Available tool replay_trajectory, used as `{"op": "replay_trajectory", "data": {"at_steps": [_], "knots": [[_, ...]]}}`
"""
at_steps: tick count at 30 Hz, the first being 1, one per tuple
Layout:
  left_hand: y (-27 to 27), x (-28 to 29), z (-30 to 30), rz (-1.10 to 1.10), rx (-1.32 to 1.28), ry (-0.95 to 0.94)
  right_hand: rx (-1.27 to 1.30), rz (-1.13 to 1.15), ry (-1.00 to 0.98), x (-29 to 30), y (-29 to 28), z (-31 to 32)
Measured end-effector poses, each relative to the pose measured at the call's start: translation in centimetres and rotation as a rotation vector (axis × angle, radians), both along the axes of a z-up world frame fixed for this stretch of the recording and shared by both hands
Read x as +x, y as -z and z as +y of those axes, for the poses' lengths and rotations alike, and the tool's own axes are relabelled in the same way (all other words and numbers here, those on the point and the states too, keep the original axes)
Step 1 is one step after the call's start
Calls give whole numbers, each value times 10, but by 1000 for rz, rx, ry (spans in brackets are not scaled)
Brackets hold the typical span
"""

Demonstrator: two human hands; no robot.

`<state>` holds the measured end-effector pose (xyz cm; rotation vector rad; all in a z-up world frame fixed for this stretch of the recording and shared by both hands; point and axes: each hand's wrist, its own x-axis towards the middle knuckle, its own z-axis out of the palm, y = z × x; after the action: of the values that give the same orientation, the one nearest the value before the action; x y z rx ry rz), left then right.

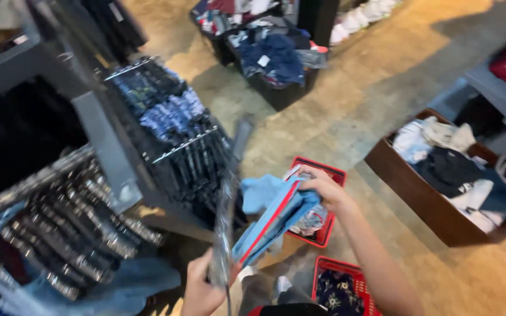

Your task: Hanging shirts and garments onto hangers and organizing them on a display rack in a retail environment.

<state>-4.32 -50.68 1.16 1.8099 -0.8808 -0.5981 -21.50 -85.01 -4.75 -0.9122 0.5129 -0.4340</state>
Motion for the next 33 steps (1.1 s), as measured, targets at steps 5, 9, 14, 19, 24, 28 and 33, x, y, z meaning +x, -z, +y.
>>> {"op": "replay_trajectory", "data": {"at_steps": [5,9,14,19,24,28,33], "knots": [[58,6,80,-191,-307,292,-460,197,-241,26,-33,0],[46,14,111,-4,91,365,-508,206,-336,46,-64,29],[-1,17,134,17,244,257,-523,93,-406,61,-72,64],[1,12,167,18,430,177,-1061,217,-311,66,-129,188],[-39,2,182,-42,223,131,-1265,0,-562,60,-195,257],[-61,4,201,193,218,64,-1955,-378,-276,81,-235,279],[-78,9,228,69,330,-78,-1890,-276,-799,102,-186,290]]}}
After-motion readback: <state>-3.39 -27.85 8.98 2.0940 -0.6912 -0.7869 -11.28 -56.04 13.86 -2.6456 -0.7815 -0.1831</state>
